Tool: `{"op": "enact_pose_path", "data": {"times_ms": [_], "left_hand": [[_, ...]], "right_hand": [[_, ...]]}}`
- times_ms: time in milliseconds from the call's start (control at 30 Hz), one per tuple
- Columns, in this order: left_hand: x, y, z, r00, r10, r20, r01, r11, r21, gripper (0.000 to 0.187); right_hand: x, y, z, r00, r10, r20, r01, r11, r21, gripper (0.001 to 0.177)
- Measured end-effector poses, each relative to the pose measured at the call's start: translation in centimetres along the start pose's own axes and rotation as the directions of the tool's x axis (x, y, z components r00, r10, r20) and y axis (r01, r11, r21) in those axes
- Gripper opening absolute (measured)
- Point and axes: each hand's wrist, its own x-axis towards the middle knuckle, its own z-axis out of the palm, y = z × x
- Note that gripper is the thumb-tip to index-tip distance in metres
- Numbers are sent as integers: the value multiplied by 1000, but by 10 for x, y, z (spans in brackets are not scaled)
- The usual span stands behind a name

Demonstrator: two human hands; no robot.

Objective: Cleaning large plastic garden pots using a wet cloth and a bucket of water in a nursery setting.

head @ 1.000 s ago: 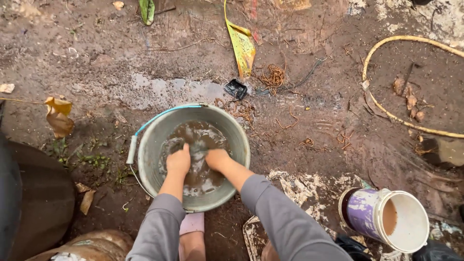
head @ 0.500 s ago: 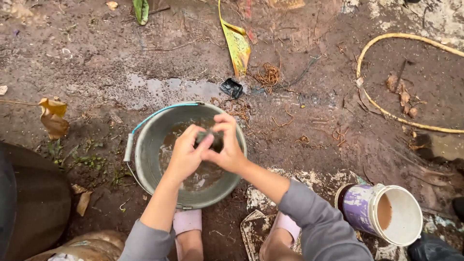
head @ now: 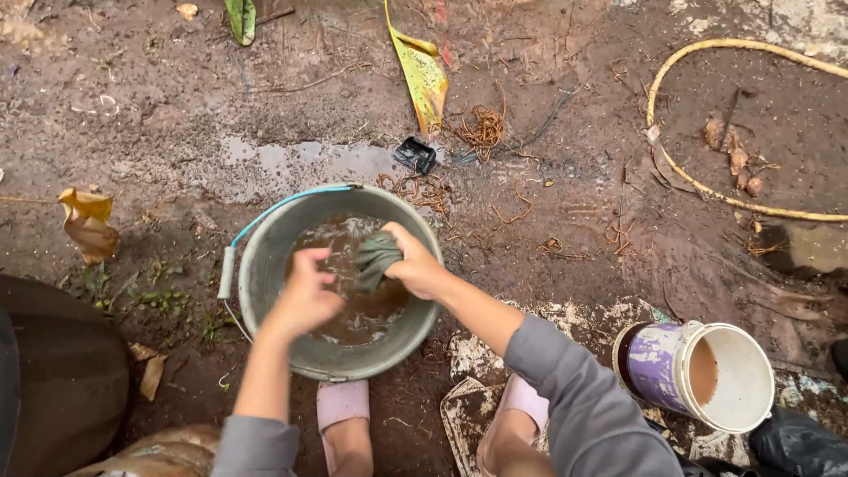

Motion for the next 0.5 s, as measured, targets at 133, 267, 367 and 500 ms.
{"op": "enact_pose_path", "data": {"times_ms": [133,267,367,500], "left_hand": [[1,20,49,982,129,135,-85,953,-291,133],[26,-2,64,969,-241,50,246,932,-267,100],[28,-29,69,922,-343,177,366,633,-682,29],[25,-21,76,807,-246,537,589,400,-702,30]], "right_hand": [[9,5,6,961,25,274,-180,812,556,74],[16,-4,-5,932,-5,362,-223,779,586,71],[22,7,-24,834,-354,423,552,514,-656,76],[10,-6,-20,636,-491,595,769,344,-538,59]]}}
